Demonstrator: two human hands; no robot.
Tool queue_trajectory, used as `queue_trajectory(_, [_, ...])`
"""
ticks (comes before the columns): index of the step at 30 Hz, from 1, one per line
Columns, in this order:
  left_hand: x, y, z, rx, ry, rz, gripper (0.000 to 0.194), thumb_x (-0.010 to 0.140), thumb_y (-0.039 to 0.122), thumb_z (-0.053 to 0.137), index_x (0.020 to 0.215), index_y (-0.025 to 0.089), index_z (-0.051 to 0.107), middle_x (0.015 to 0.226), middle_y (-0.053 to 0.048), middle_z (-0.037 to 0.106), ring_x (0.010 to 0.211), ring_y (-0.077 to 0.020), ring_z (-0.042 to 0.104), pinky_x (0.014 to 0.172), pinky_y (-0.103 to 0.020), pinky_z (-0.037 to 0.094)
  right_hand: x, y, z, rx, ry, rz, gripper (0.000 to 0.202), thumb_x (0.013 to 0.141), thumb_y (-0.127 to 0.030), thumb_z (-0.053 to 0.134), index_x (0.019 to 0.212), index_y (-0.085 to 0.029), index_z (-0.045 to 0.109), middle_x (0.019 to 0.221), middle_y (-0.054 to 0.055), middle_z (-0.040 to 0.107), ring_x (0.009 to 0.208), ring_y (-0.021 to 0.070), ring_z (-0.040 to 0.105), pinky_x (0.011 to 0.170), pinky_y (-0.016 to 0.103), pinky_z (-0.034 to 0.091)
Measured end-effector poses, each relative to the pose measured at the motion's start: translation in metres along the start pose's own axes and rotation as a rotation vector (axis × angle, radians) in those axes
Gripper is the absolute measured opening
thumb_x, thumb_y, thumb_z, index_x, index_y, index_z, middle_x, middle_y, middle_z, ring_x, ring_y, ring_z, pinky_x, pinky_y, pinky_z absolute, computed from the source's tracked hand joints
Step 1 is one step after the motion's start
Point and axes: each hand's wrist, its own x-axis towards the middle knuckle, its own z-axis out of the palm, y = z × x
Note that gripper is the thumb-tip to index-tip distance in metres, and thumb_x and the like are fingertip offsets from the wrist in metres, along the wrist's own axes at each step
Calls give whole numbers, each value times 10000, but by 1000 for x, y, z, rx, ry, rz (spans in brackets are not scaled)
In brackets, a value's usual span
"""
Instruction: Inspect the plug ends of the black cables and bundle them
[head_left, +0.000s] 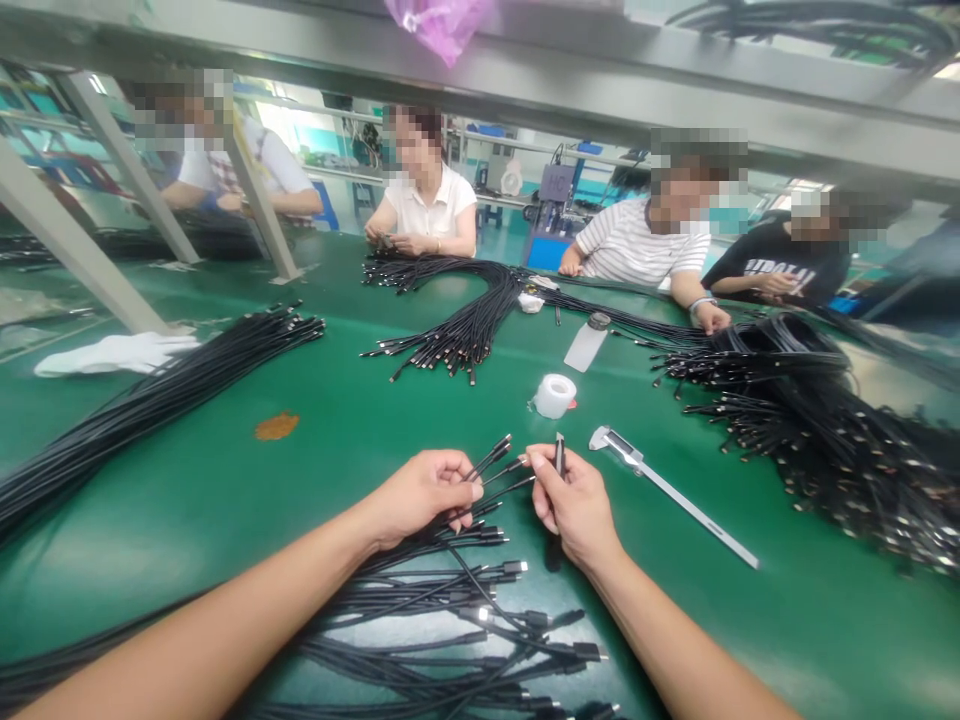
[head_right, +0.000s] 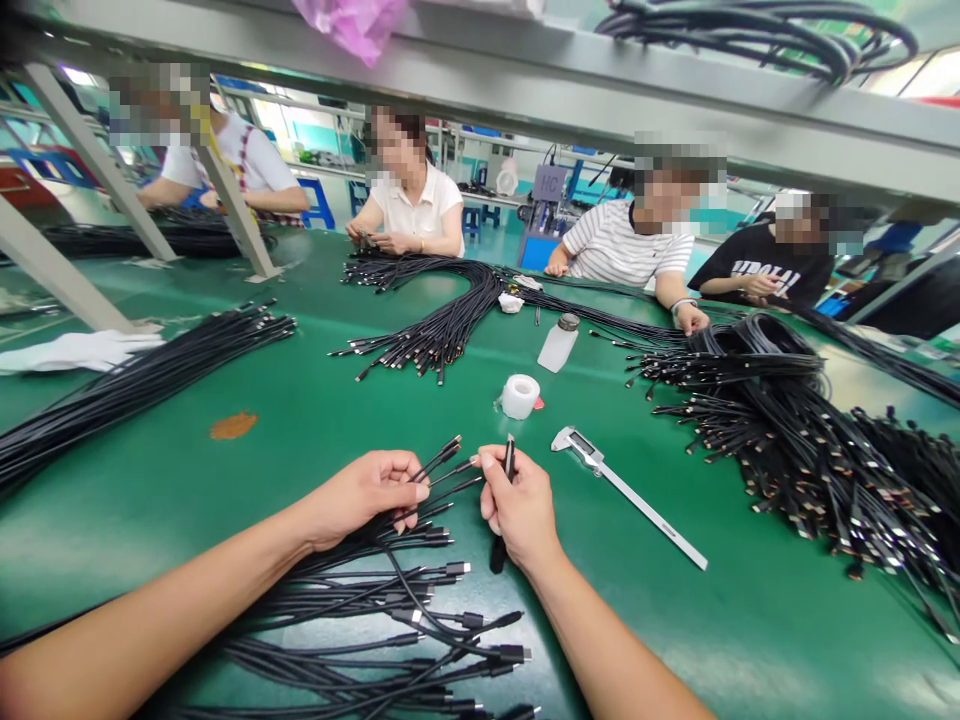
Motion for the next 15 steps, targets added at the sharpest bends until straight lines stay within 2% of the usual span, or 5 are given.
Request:
queue_trajectory(6, [0, -1, -1, 15, 1, -1, 404, 731, 467, 768, 798, 123, 568, 614, -24, 643, 554, -113, 591, 564, -204, 449, 0, 0, 2, -9, 6, 14, 516, 770, -530, 743, 1055, -118, 621, 405, -48, 506, 286, 50, 317, 275, 141, 218])
queue_trajectory(15, [1, -3, -1, 28, -9, -14, 414, 733, 468, 771, 791, 128, 542, 608, -3, 615, 545, -95, 566, 555, -193, 455, 2, -2, 4, -12, 7, 31, 474, 765, -511, 741, 1008, -126, 611, 411, -57, 503, 288, 49, 330, 277, 138, 234])
